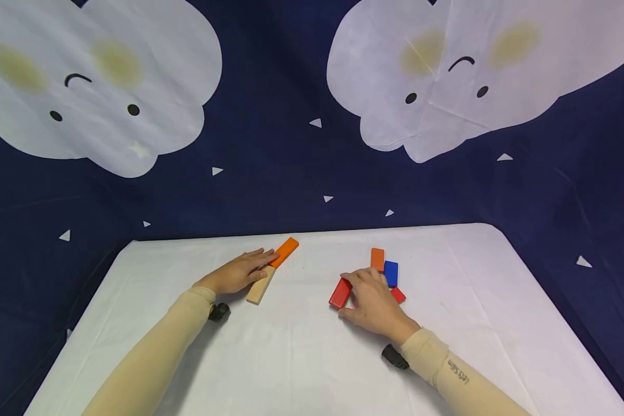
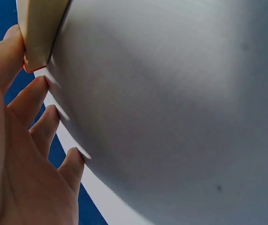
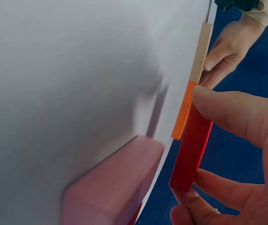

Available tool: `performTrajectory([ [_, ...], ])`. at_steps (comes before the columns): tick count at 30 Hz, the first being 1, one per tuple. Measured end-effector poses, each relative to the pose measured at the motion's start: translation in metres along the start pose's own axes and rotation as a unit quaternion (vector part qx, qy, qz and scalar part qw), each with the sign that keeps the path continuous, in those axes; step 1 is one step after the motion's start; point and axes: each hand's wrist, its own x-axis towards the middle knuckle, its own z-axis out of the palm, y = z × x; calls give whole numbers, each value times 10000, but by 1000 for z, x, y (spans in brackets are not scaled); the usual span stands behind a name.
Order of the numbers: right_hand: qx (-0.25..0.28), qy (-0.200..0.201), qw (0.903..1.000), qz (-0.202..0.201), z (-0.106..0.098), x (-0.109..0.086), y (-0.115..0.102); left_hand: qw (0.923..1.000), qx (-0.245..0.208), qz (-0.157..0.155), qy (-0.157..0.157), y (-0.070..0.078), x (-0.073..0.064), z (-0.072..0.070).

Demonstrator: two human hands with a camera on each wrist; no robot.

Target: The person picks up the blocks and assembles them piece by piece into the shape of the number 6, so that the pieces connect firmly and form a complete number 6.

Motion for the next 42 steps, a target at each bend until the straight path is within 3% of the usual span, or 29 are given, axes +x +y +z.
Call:
performTrajectory([
  [26, 367, -348, 9987, -68, 15, 15, -41, 10000, 33, -60, 12, -2, 1, 2],
  [42, 574, -451, 9957, -568, 28, 29, -68, 9999, 91, -76, 47, 0, 2, 3],
])
